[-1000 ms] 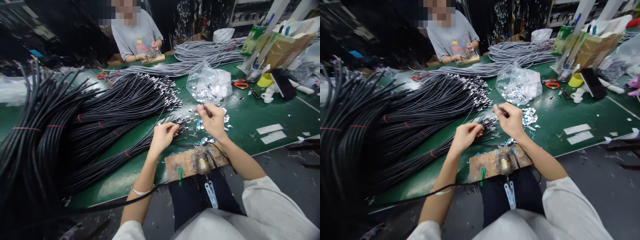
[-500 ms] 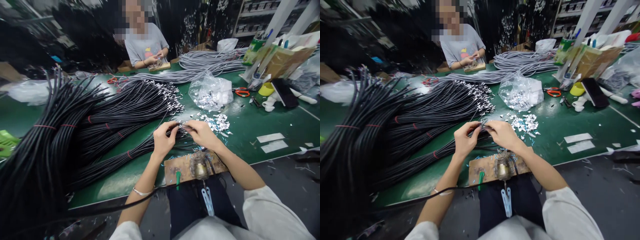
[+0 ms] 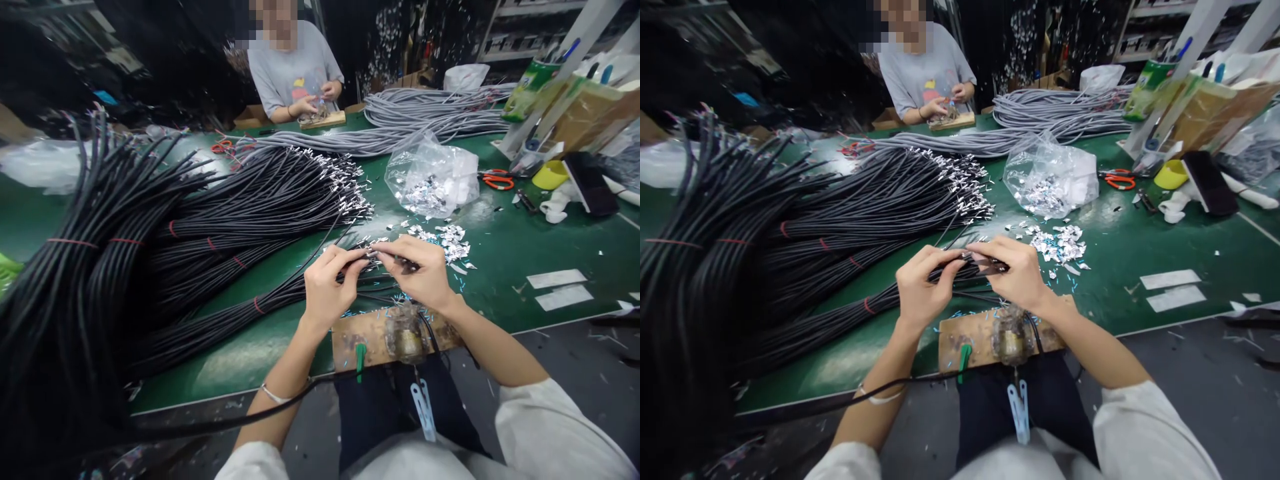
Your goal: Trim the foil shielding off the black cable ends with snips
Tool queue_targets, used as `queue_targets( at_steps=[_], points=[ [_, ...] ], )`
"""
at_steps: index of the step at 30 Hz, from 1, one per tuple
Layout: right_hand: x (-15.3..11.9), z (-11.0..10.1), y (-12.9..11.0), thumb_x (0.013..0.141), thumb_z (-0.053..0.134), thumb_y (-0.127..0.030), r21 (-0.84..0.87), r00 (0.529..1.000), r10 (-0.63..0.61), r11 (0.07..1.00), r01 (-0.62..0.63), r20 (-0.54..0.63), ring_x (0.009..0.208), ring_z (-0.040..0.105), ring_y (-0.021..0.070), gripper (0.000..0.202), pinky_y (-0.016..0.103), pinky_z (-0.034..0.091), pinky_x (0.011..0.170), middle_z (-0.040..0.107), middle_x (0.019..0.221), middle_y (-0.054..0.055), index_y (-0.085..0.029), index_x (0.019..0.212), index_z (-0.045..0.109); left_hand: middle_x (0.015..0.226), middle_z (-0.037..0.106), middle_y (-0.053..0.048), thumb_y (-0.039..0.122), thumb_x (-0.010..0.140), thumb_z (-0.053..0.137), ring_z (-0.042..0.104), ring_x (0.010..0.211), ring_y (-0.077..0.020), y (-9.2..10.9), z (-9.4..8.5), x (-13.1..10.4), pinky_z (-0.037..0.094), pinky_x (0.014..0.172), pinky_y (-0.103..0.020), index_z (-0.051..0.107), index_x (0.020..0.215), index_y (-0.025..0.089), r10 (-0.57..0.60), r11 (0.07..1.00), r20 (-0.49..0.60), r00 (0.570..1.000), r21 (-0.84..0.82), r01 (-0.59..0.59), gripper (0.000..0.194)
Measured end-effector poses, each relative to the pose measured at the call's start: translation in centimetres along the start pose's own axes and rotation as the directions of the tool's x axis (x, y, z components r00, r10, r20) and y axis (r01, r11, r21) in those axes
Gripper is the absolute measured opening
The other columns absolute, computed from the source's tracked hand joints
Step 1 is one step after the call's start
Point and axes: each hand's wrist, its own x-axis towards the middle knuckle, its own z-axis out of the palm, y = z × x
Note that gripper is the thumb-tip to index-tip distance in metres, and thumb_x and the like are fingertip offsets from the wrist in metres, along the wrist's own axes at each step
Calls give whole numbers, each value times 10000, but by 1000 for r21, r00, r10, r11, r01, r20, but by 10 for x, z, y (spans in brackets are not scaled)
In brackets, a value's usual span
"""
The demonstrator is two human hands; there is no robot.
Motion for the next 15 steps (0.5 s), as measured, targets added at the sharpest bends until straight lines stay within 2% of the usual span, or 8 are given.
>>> queue_targets(
  at_steps=[4,9,12,15],
  points=[
    [-1,-1,-4,831,594,-138,-37,1000,-11,999,10,-26,591,577,102,190,236,470,541,669,710,21,-184,973,711,744,644,-33,200,839,586,570,647,-113,2,-1,-1,449,616,-230,698,881,161,-11,1000,-15,1000,-1,11,126],
    [1,0,-8,835,579,-134,-32,1000,-19,999,18,-19,551,563,96,201,227,456,511,671,683,18,-193,966,720,700,639,-24,198,868,540,544,593,-96,3,-3,-1,419,563,-214,689,848,149,-65,995,32,997,-80,67,159],
    [1,1,-10,822,578,-113,-17,998,-44,999,44,-36,526,546,90,208,221,440,495,657,645,16,-174,957,724,673,643,-21,238,884,521,550,573,-93,2,-2,-1,418,539,-203,690,824,150,-172,964,75,982,-193,184,200],
    [0,3,-11,822,566,-101,-21,997,-75,997,75,-36,503,524,85,225,216,422,478,634,608,2,-183,959,725,674,652,-34,298,887,515,549,556,-95,1,0,-2,411,502,-198,688,782,144,-311,884,138,940,-321,340,255]
  ],
)
